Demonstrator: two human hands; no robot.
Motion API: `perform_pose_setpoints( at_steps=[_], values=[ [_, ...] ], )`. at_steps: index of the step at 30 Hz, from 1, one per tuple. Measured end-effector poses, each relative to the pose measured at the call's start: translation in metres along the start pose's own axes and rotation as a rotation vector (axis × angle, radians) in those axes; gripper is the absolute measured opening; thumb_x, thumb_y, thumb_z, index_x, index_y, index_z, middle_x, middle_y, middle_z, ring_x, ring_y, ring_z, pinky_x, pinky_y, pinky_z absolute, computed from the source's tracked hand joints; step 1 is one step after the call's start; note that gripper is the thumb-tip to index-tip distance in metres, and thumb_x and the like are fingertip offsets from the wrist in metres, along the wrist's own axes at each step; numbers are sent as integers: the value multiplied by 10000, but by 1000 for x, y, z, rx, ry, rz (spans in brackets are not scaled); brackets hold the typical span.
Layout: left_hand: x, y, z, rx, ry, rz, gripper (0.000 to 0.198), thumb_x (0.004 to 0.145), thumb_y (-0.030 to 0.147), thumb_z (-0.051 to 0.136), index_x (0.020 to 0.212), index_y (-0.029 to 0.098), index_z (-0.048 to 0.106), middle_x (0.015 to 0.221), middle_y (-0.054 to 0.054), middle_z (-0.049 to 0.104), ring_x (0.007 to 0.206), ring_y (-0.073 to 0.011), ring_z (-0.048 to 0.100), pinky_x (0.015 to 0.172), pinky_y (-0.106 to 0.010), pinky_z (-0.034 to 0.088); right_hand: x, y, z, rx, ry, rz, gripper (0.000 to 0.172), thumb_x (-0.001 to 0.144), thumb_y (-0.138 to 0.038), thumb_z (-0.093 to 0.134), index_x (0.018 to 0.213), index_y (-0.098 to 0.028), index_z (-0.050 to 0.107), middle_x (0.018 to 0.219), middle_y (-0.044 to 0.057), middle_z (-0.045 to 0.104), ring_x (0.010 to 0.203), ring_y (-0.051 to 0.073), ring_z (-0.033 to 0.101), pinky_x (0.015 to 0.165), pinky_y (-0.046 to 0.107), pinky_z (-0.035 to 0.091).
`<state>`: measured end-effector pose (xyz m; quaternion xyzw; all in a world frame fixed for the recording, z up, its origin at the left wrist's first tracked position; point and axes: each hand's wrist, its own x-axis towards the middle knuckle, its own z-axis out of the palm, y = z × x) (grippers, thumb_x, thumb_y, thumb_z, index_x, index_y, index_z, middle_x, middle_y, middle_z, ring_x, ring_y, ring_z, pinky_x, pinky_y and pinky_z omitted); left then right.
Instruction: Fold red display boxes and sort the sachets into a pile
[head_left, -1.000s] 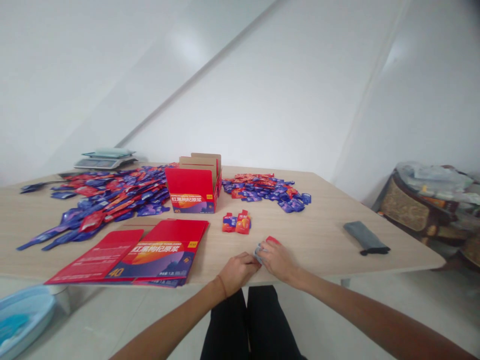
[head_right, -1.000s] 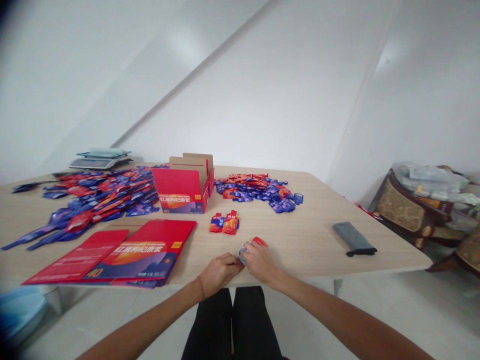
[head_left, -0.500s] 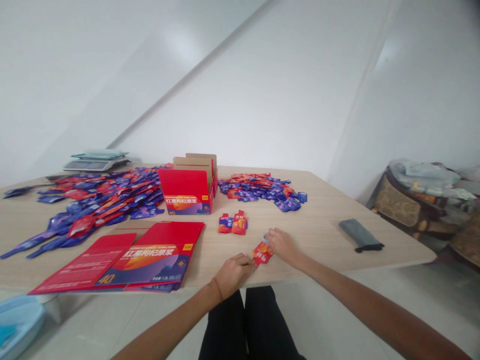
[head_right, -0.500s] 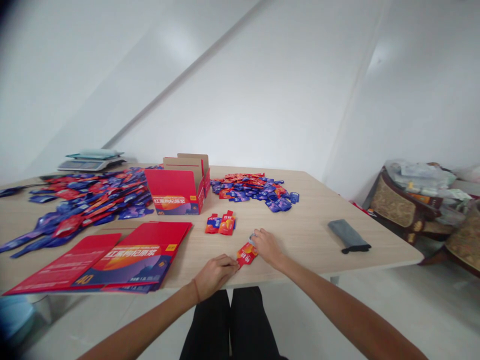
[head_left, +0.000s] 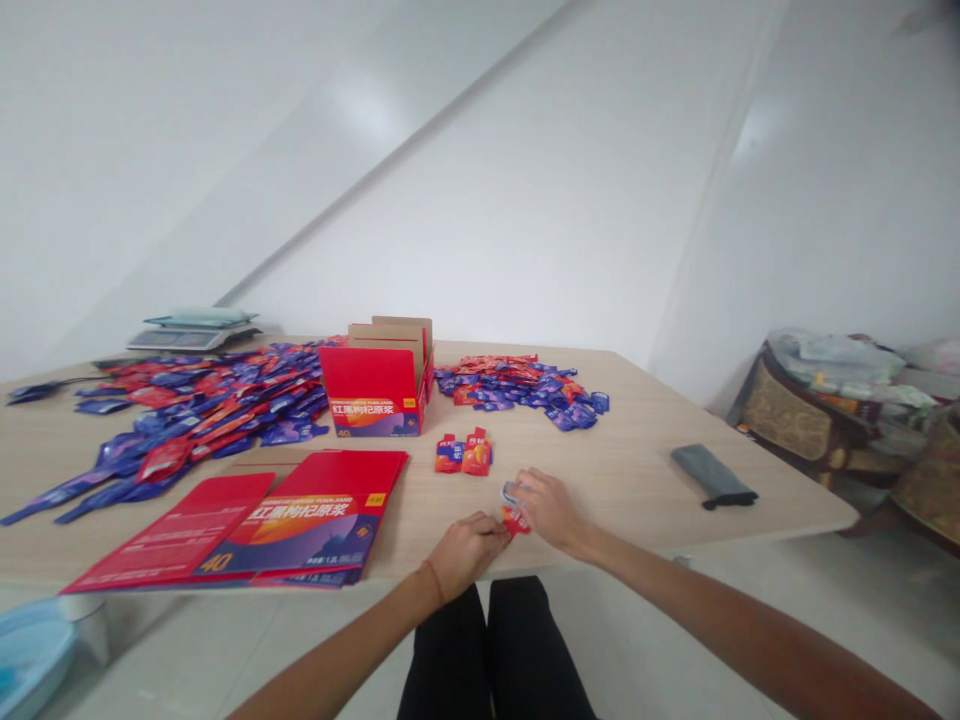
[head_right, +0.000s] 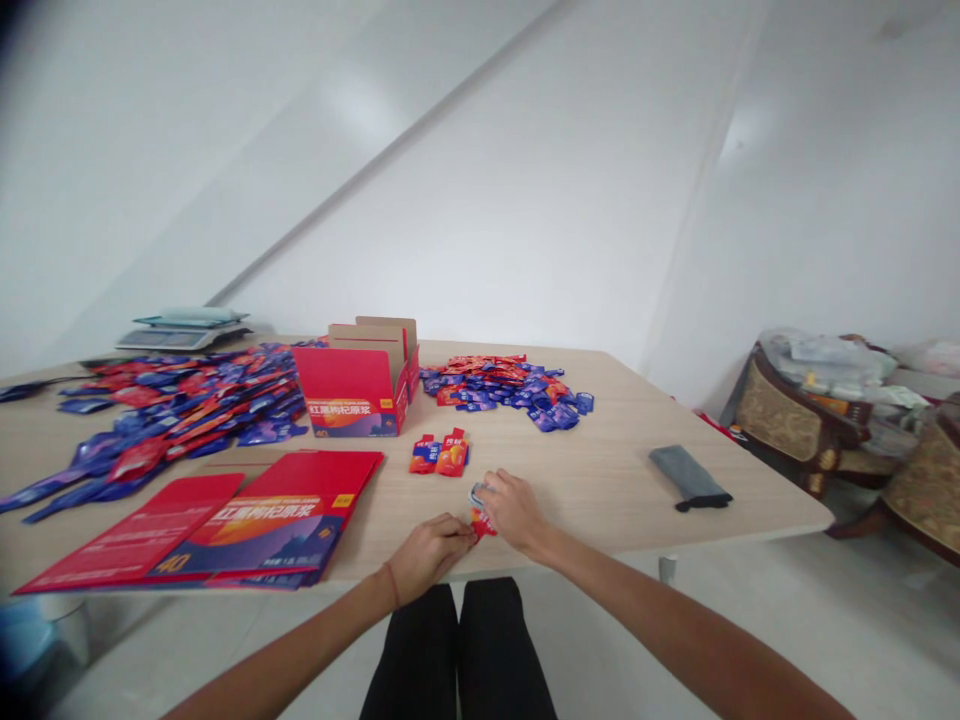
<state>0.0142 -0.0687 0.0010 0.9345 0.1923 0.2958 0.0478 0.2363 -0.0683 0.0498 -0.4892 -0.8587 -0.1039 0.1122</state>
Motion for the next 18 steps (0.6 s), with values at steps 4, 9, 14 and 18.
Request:
perform_pose_setpoints(
  at_steps=[4, 9, 14, 18],
  values=[
    [0, -1, 1, 9, -10, -5, 415, 1109, 303, 389, 998, 189, 772, 1010, -76, 750, 947, -180, 677, 869, -285, 561, -4, -17, 12, -14, -32, -52, 180, 991, -212, 550, 988, -219, 730, 1021, 51, 689, 981, 201, 567, 861, 310, 424],
    [0, 1, 0, 20, -21, -5, 410, 1105, 292, 400, 953, 188, 767, 986, -75, 746, 911, -181, 671, 849, -290, 561, -6, -18, 23, -37, -38, -6, 224, 1018, -246, 524, 932, -225, 730, 999, 49, 684, 957, 204, 564, 858, 324, 412],
    [0, 0, 0, 19, -27, -6, 371, 1099, 282, 420, 976, 185, 755, 1004, -75, 742, 941, -184, 675, 870, -288, 557, -6, -11, 33, -70, -23, -34, 209, 1023, -262, 525, 998, -231, 730, 1055, 54, 683, 998, 217, 558, 872, 341, 424],
    [-1, -2, 3, 4, -13, -7, 354, 1100, 284, 423, 1006, 187, 751, 1004, -70, 742, 945, -178, 678, 877, -285, 554, -5, -3, 38, -92, -9, -23, 163, 1003, -244, 563, 1014, -230, 725, 1073, 58, 677, 1038, 223, 563, 876, 343, 441]
  ],
)
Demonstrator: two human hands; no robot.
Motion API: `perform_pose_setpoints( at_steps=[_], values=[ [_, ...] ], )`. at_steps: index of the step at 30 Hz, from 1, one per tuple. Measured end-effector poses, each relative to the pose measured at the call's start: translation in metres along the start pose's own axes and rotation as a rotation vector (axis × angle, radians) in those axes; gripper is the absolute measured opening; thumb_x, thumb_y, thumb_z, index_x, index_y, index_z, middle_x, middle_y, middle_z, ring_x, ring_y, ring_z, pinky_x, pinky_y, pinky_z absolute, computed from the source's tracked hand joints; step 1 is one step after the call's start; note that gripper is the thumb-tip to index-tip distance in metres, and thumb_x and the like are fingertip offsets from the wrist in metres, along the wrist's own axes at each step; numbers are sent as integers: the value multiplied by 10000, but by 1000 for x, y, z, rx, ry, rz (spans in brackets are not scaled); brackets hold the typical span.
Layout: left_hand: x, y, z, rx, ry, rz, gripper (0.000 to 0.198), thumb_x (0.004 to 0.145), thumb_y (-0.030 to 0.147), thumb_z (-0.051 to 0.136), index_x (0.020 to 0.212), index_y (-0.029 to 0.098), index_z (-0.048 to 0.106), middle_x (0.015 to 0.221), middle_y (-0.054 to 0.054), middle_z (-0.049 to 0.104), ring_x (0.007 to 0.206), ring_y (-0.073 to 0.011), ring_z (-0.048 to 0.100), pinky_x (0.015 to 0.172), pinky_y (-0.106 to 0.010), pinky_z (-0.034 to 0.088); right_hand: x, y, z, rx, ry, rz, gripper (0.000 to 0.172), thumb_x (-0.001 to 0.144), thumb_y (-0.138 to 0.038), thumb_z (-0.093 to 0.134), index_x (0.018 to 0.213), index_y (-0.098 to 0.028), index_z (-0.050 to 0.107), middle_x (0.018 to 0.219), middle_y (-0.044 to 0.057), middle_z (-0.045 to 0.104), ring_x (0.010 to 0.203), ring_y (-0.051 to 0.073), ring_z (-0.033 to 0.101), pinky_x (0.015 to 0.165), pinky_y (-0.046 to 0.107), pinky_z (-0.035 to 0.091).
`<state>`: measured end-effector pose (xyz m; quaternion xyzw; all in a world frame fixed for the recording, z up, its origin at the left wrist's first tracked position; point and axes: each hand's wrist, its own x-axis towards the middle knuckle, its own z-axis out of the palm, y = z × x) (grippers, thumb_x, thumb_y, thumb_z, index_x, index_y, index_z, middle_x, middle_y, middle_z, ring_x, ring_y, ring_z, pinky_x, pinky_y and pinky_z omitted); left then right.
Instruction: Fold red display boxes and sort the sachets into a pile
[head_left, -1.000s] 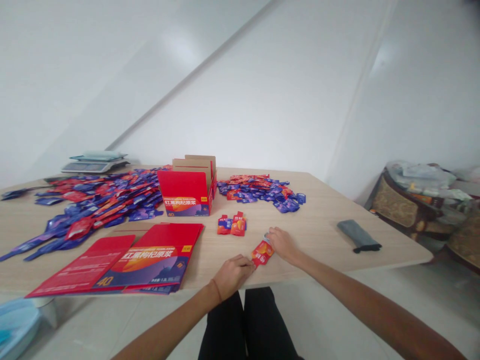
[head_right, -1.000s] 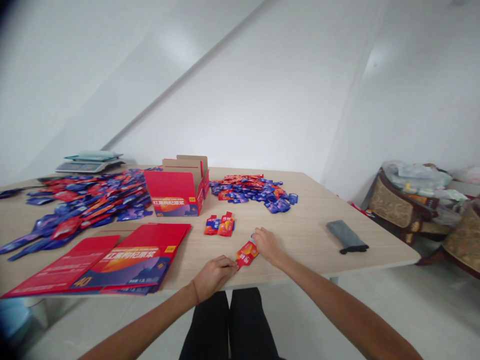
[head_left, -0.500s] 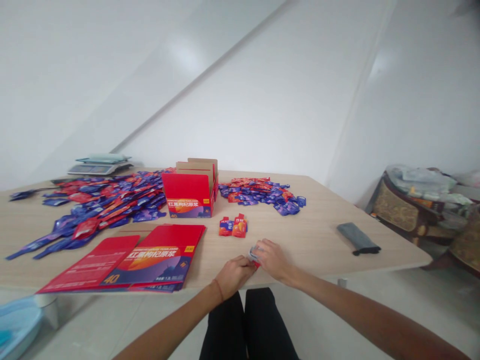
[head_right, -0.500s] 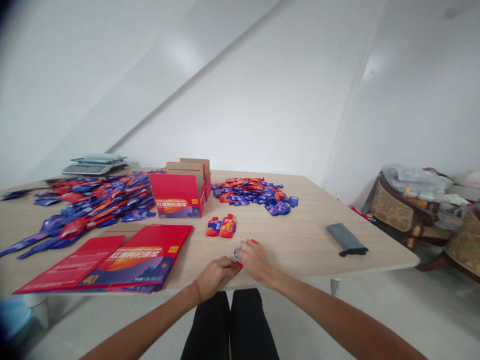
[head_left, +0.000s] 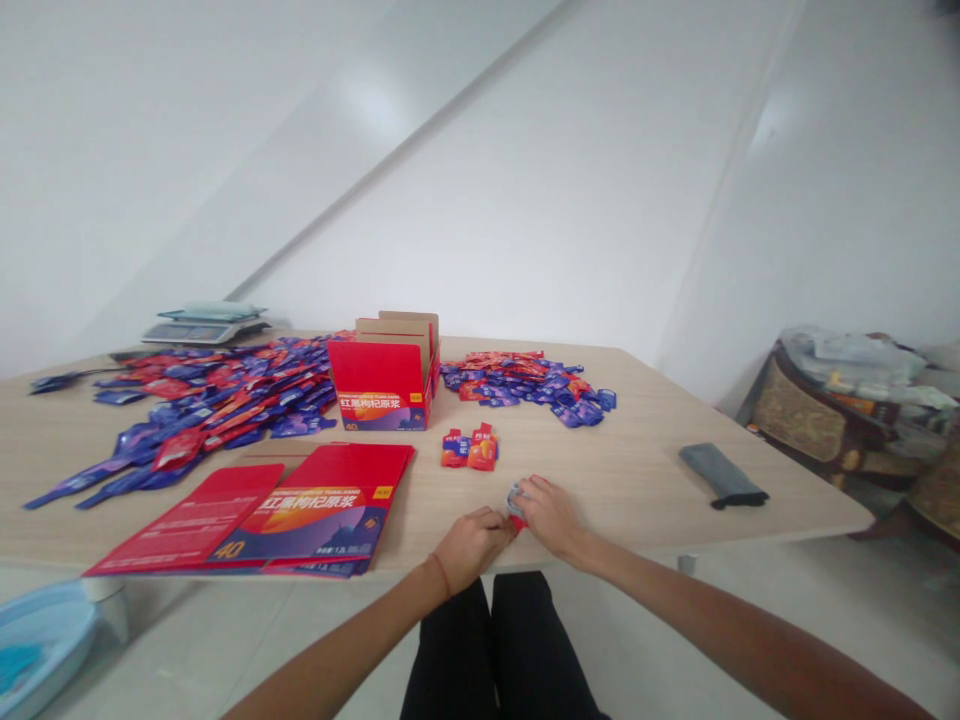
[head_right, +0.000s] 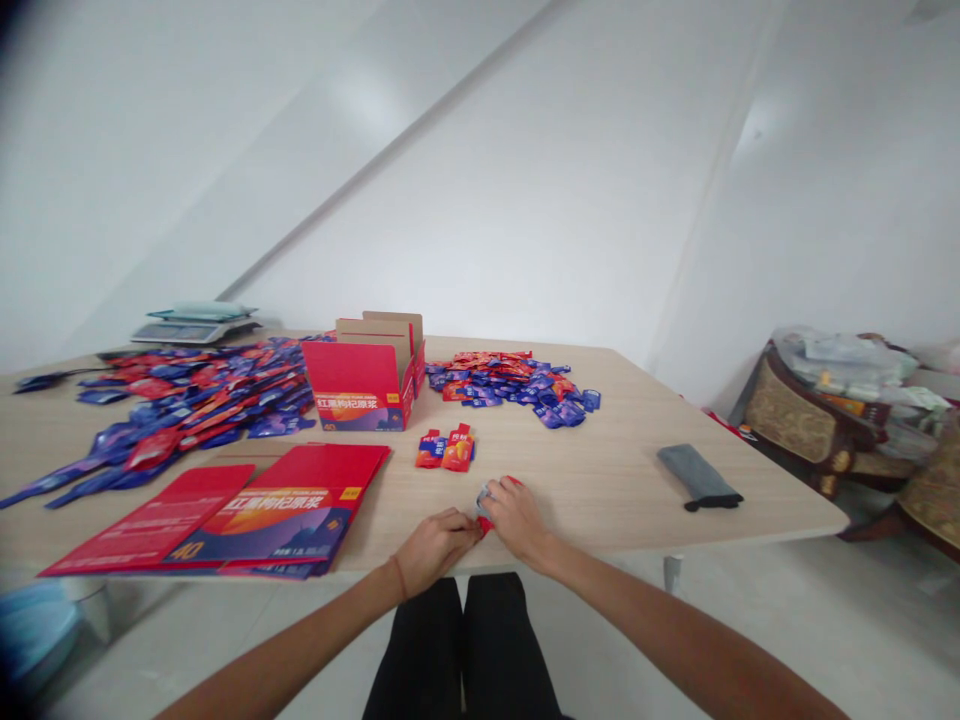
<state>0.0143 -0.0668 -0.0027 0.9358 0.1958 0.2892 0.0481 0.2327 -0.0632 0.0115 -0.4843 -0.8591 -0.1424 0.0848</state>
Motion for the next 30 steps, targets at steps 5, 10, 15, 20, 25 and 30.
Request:
perform_pose_setpoints(
  at_steps=[5, 10, 15, 20, 25, 30],
  values=[
    [-1, 0, 1, -34, 26, 3, 388, 1110, 306, 393, 1061, 182, 757, 1050, -83, 750, 973, -178, 684, 893, -289, 565, 0, 9, 1, -12, 7, 53, 169, 999, -234, 566, 1048, -231, 728, 1094, 67, 677, 1055, 227, 570, 849, 328, 454],
    [0, 0, 0, -30, 26, 9, 387, 1109, 305, 399, 1038, 181, 759, 1038, -82, 753, 961, -180, 686, 883, -293, 568, 1, 13, -5, 15, -32, 109, 218, 1010, -201, 525, 1065, -230, 734, 1122, 71, 677, 1049, 212, 569, 860, 310, 450],
    [-1, -1, 1, -44, 20, 0, 373, 1103, 305, 415, 1034, 186, 762, 1061, -87, 751, 982, -182, 690, 879, -295, 576, 3, 19, -11, 45, -57, 163, 256, 1017, -195, 495, 1081, -238, 740, 1142, 68, 678, 1061, 215, 565, 884, 310, 442],
    [-1, 0, -2, -54, 15, -8, 365, 1100, 302, 419, 1047, 193, 763, 1080, -86, 754, 989, -185, 690, 889, -308, 583, 4, 28, -10, 40, -60, 192, 290, 1007, -176, 486, 1127, -247, 740, 1179, 72, 676, 1088, 222, 559, 920, 320, 437],
    [0, 1, -4, -56, 4, -10, 368, 1101, 295, 417, 1026, 186, 760, 1070, -84, 750, 995, -185, 686, 890, -305, 580, 5, 38, -11, 32, -86, 202, 283, 992, -176, 502, 1127, -237, 742, 1189, 82, 674, 1080, 224, 562, 901, 316, 441],
    [0, 1, -4, -57, 0, -16, 359, 1100, 289, 421, 1037, 181, 758, 1079, -88, 748, 998, -188, 684, 903, -311, 576, 7, 48, -8, 22, -75, 248, 253, 986, -193, 520, 1102, -238, 741, 1170, 76, 676, 1081, 221, 572, 881, 304, 435]
  ],
)
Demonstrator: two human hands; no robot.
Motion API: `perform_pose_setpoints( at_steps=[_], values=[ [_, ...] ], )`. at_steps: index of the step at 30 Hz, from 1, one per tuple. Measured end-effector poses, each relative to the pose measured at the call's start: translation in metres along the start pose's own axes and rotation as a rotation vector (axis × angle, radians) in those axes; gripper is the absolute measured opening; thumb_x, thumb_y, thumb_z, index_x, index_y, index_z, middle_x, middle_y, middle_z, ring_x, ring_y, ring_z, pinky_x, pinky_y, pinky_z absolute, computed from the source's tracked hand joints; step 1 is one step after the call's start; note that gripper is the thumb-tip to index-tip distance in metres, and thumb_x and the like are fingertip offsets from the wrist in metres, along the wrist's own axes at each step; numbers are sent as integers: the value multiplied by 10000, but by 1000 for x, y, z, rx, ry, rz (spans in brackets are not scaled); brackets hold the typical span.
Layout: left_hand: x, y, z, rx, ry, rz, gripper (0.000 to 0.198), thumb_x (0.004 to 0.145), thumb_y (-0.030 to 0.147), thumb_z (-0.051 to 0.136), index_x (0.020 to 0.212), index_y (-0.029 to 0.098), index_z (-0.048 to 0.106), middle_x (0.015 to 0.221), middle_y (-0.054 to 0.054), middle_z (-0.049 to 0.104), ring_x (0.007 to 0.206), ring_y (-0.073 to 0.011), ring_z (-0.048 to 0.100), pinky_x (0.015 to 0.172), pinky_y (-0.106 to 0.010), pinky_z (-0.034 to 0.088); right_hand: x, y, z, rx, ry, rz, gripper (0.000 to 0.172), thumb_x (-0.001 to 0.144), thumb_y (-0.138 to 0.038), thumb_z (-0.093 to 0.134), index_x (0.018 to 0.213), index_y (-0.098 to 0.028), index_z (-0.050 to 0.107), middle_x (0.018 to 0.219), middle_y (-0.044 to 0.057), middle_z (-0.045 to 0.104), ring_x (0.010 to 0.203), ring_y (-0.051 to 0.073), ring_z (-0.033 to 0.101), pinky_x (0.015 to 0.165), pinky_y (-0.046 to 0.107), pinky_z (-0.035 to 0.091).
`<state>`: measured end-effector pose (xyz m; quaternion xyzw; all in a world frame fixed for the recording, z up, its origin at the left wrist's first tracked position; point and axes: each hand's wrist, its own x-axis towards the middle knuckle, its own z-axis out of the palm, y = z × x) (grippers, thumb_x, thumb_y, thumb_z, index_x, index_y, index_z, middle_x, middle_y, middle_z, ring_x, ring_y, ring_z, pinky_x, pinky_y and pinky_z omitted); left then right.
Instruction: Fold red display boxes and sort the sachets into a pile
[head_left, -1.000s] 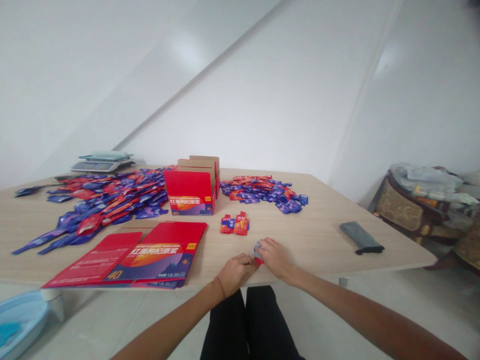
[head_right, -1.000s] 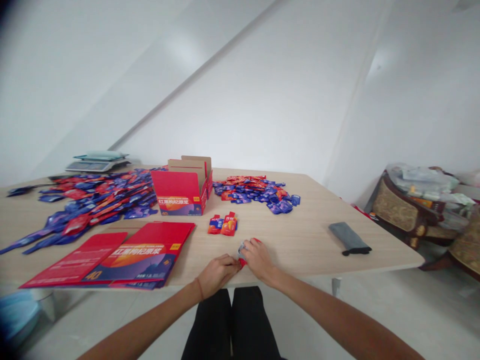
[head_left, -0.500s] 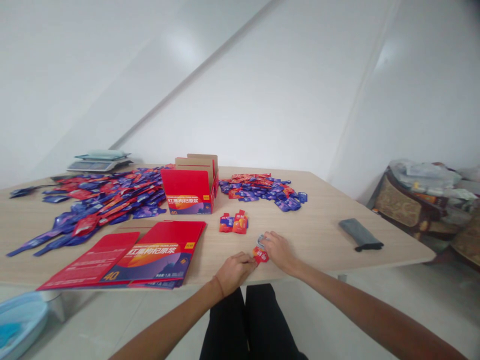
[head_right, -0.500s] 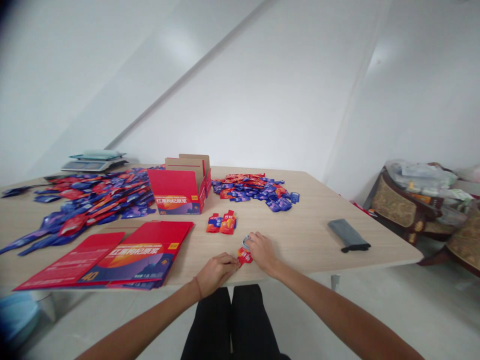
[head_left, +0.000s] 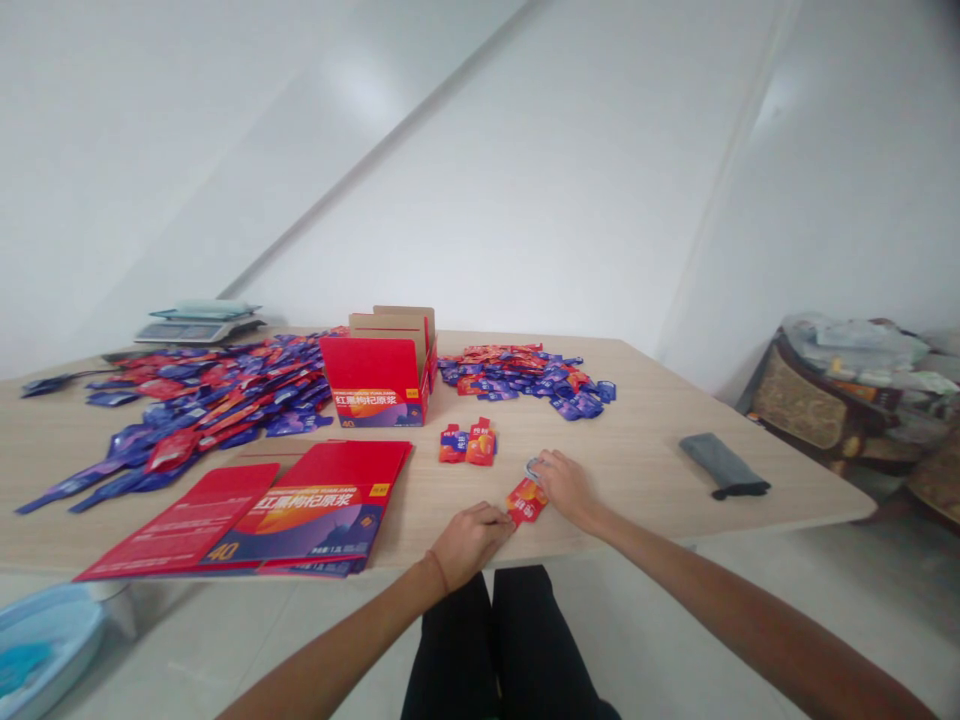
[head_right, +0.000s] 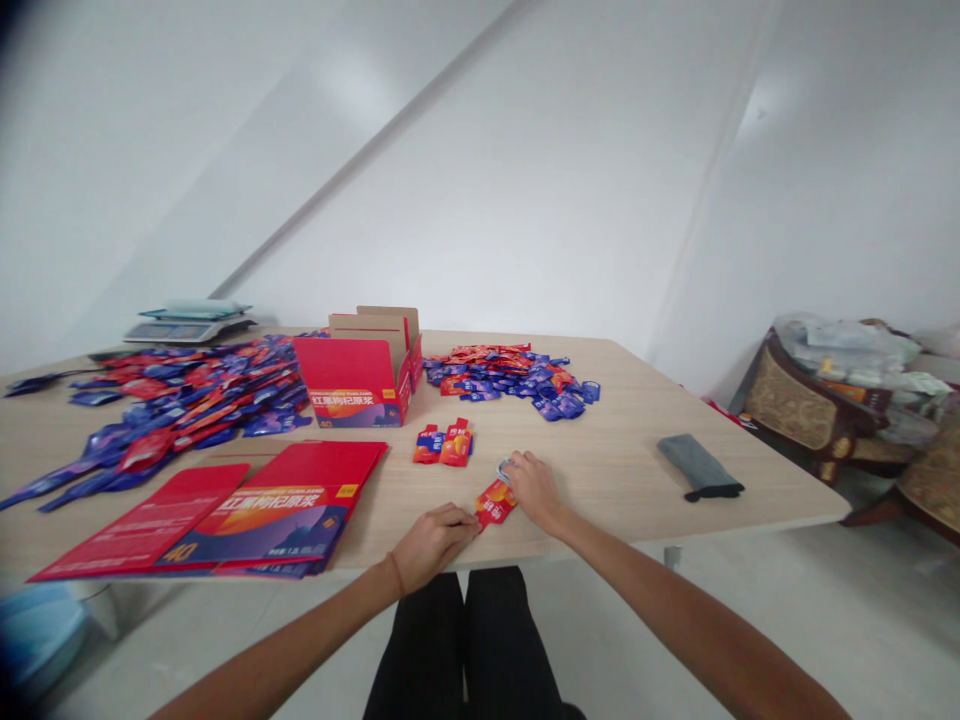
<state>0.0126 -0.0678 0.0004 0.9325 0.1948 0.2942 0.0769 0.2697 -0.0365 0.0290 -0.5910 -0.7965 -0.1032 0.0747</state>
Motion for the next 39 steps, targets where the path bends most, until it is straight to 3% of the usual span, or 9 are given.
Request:
perform_pose_setpoints(
  at_steps=[19, 23, 27, 30, 33, 36, 39],
  values=[
    [-3, -4, 2, -24, 3, -9, 307, 1086, 273, 453, 1108, 198, 750, 1107, -75, 744, 1014, -196, 669, 907, -315, 567, 17, 29, -3, 27, 13, 115, 244, 945, -176, 548, 1013, -252, 770, 1071, 56, 714, 1044, 196, 616, 834, 257, 423],
    [-3, -4, 2, -39, 4, -8, 304, 1083, 272, 456, 1116, 202, 750, 1111, -81, 741, 1013, -196, 669, 911, -316, 567, 13, 47, -12, 90, 105, 184, 252, 965, -213, 538, 1061, -256, 767, 1084, 48, 716, 1042, 185, 622, 862, 253, 416],
    [-2, -3, 0, -96, 3, -40, 296, 1063, 265, 476, 1131, 197, 756, 1117, -93, 743, 1037, -207, 674, 935, -328, 562, -9, 79, -14, 112, 170, 259, 279, 982, -235, 516, 1090, -258, 773, 1098, 49, 723, 1030, 180, 627, 859, 249, 413],
    [6, 1, -8, -194, 3, -149, 285, 1015, 220, 499, 1106, 206, 769, 1103, -80, 753, 1039, -207, 689, 964, -327, 548, -36, 107, -4, 109, 173, 317, 293, 985, -251, 513, 1130, -267, 767, 1105, 45, 727, 1028, 179, 627, 847, 249, 413],
    [25, 9, -16, -232, 24, -355, 306, 974, 194, 484, 1105, 224, 759, 1107, -60, 752, 1039, -204, 696, 968, -316, 534, -61, 125, 14, 120, 193, 413, 310, 991, -257, 494, 1143, -257, 764, 1121, 48, 725, 1027, 179, 629, 863, 254, 415],
    [51, 19, -17, -76, -24, -550, 308, 937, 334, 562, 1187, 209, 691, 1159, -87, 724, 1067, -250, 679, 955, -358, 529, -76, 129, 31, 152, 233, 462, 324, 1002, -271, 470, 1137, -236, 763, 1111, 60, 724, 1024, 186, 634, 879, 263, 419],
    [73, 28, -7, 107, -142, -641, 582, 798, 534, 704, 1245, 173, 613, 1211, -143, 676, 1126, -343, 630, 968, -449, 509, -81, 126, 39, 190, 271, 464, 322, 1002, -273, 470, 1152, -236, 753, 1128, 58, 724, 1018, 185, 639, 877, 265, 421]
  ],
)
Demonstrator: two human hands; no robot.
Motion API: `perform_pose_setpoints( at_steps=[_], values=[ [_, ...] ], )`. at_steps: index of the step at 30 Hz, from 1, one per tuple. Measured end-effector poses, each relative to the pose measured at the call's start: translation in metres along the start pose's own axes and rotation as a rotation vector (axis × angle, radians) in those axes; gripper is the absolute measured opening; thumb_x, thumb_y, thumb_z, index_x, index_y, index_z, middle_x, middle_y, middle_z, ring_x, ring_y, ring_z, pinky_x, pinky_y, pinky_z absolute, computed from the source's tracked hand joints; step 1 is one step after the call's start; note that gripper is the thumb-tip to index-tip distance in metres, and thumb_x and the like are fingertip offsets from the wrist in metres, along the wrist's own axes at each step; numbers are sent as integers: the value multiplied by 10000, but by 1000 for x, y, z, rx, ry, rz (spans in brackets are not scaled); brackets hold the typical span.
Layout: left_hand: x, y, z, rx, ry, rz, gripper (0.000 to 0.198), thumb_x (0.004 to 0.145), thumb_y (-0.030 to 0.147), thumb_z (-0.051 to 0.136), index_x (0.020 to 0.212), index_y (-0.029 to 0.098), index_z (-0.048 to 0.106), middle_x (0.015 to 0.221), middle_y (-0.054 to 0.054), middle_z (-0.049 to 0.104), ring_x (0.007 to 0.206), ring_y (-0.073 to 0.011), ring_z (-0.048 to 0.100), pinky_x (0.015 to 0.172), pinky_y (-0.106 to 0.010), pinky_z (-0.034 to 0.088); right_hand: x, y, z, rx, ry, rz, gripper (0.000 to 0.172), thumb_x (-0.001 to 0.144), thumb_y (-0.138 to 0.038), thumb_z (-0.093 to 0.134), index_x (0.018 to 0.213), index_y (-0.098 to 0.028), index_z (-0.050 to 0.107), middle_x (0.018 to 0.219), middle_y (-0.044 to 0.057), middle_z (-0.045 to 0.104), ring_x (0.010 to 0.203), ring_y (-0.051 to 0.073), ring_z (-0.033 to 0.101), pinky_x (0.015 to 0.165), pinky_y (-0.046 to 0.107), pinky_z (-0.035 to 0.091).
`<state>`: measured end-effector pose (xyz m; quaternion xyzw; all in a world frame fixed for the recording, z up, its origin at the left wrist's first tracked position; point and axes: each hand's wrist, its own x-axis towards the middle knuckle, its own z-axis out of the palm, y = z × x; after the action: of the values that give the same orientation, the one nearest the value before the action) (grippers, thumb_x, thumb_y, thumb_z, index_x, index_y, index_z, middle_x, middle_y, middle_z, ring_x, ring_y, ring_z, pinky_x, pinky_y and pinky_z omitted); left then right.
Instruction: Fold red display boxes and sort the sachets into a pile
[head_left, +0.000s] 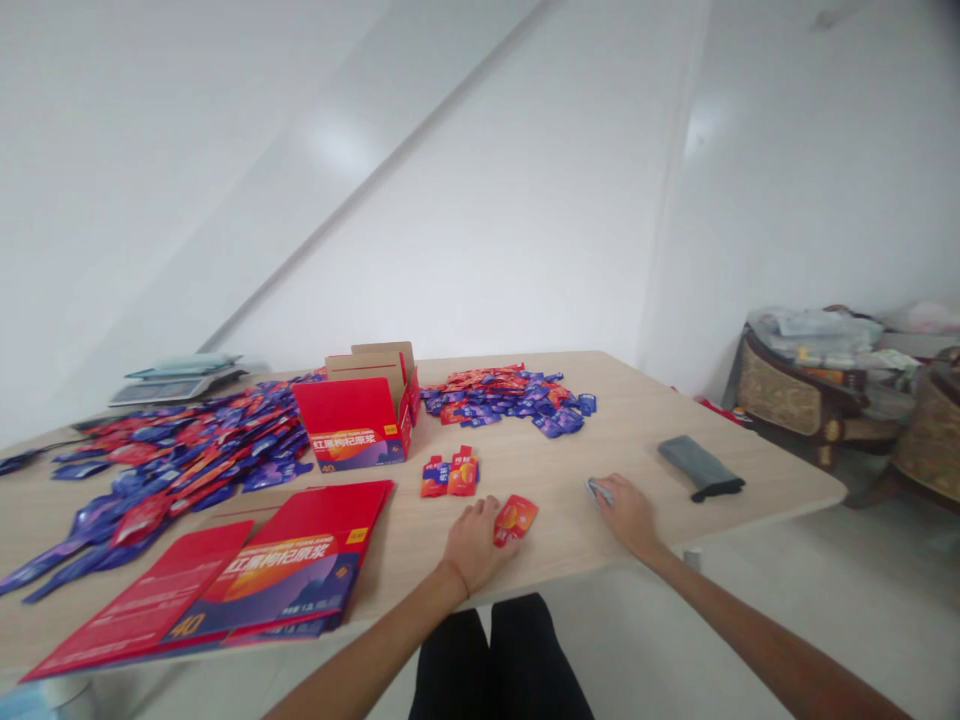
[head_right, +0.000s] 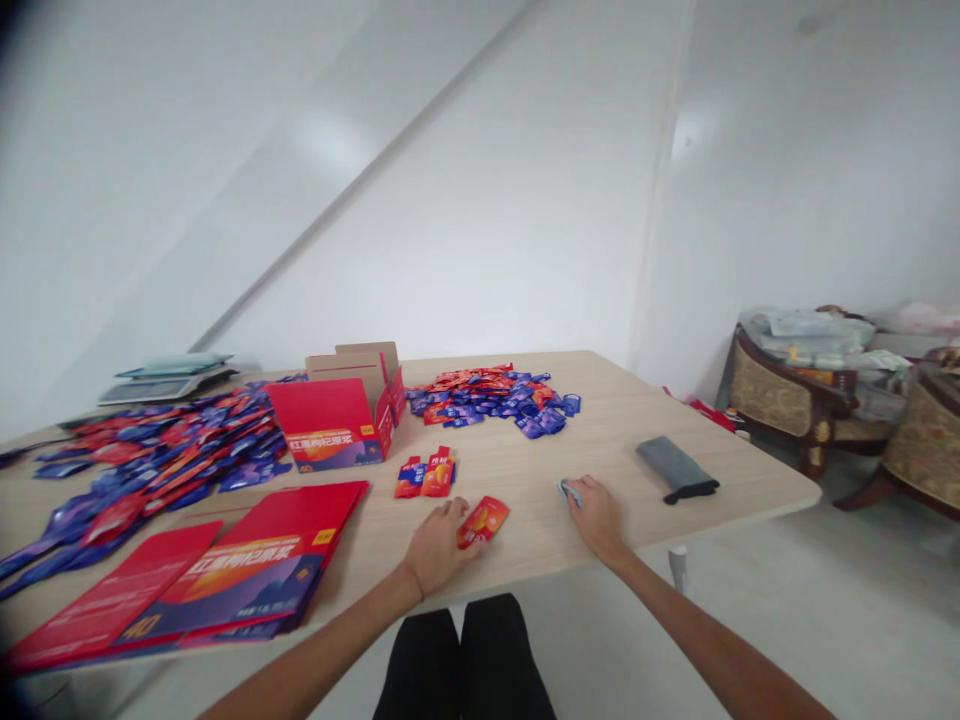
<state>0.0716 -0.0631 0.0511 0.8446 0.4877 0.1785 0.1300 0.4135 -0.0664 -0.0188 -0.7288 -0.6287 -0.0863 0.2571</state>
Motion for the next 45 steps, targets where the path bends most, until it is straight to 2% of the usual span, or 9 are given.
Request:
perform_pose_setpoints(
  at_steps=[2, 4, 9, 16, 21, 25, 34, 39, 45],
  values=[
    [6, 9, 6, 78, -42, -33, 738, 709, 606, 750, 1271, 161, 575, 1258, -173, 644, 1174, -392, 585, 985, -495, 485, -2, -2, 1, 12, 2, 14, 310, 998, -272, 479, 1140, -236, 752, 1126, 54, 725, 1006, 185, 643, 864, 263, 420],
    [11, 13, 11, 126, -72, -65, 765, 710, 606, 733, 1303, 165, 537, 1298, -183, 621, 1214, -408, 552, 999, -507, 465, -2, -3, 0, 16, -13, 35, 302, 997, -277, 482, 1120, -240, 755, 1108, 52, 728, 986, 184, 646, 846, 261, 417],
    [22, 10, 15, 145, -89, -60, 608, 776, 430, 683, 1293, 174, 493, 1266, -167, 643, 1211, -372, 570, 1004, -454, 457, -1, -1, 0, 55, -21, 55, 291, 992, -281, 491, 1110, -240, 754, 1113, 57, 727, 1006, 183, 645, 863, 252, 413],
    [39, -8, 17, 37, -85, -42, 672, 704, 356, 758, 1272, 179, 447, 1113, -114, 689, 1038, -303, 677, 869, -354, 510, -1, 1, 3, 103, -31, 91, 301, 989, -302, 497, 1142, -245, 750, 1136, 57, 729, 1013, 189, 649, 864, 259, 421],
    [57, -24, -1, -15, -15, 53, 716, 705, 360, 799, 1304, 167, 458, 1140, -118, 684, 1063, -302, 682, 923, -385, 519, -1, -1, 0, 103, -36, 92, 307, 990, -286, 493, 1148, -238, 751, 1134, 65, 723, 1031, 188, 646, 885, 257, 413],
    [79, -42, -21, 42, 38, 128, 759, 698, 273, 801, 1361, 204, 438, 1230, -114, 673, 1152, -310, 660, 995, -413, 506, -1, -4, -4, 89, -41, 92, 298, 987, -276, 501, 1139, -234, 754, 1120, 64, 721, 1019, 188, 646, 868, 258, 411],
    [125, -82, -50, 101, 46, 113, 811, 704, 270, 752, 1428, 193, 395, 1273, -122, 682, 1191, -322, 650, 1035, -427, 490, -3, -9, -11, 72, -47, 95, 286, 982, -263, 514, 1136, -238, 753, 1116, 54, 718, 982, 180, 642, 832, 259, 405],
    [141, -103, -59, 130, 13, 50, 837, 681, 258, 756, 1431, 191, 391, 1256, -106, 695, 1154, -307, 662, 1011, -400, 490, -2, -9, -10, 81, -64, 86, 301, 994, -264, 497, 1162, -234, 744, 1123, 67, 715, 1012, 184, 640, 862, 255, 404],
    [150, -114, -56, 146, -38, 2, 854, 677, 223, 767, 1438, 192, 381, 1296, -114, 685, 1181, -310, 646, 1002, -378, 475, -2, -10, -11, 56, -79, 103, 299, 997, -274, 493, 1153, -238, 746, 1139, 74, 710, 1010, 192, 639, 861, 267, 408]
  ],
)
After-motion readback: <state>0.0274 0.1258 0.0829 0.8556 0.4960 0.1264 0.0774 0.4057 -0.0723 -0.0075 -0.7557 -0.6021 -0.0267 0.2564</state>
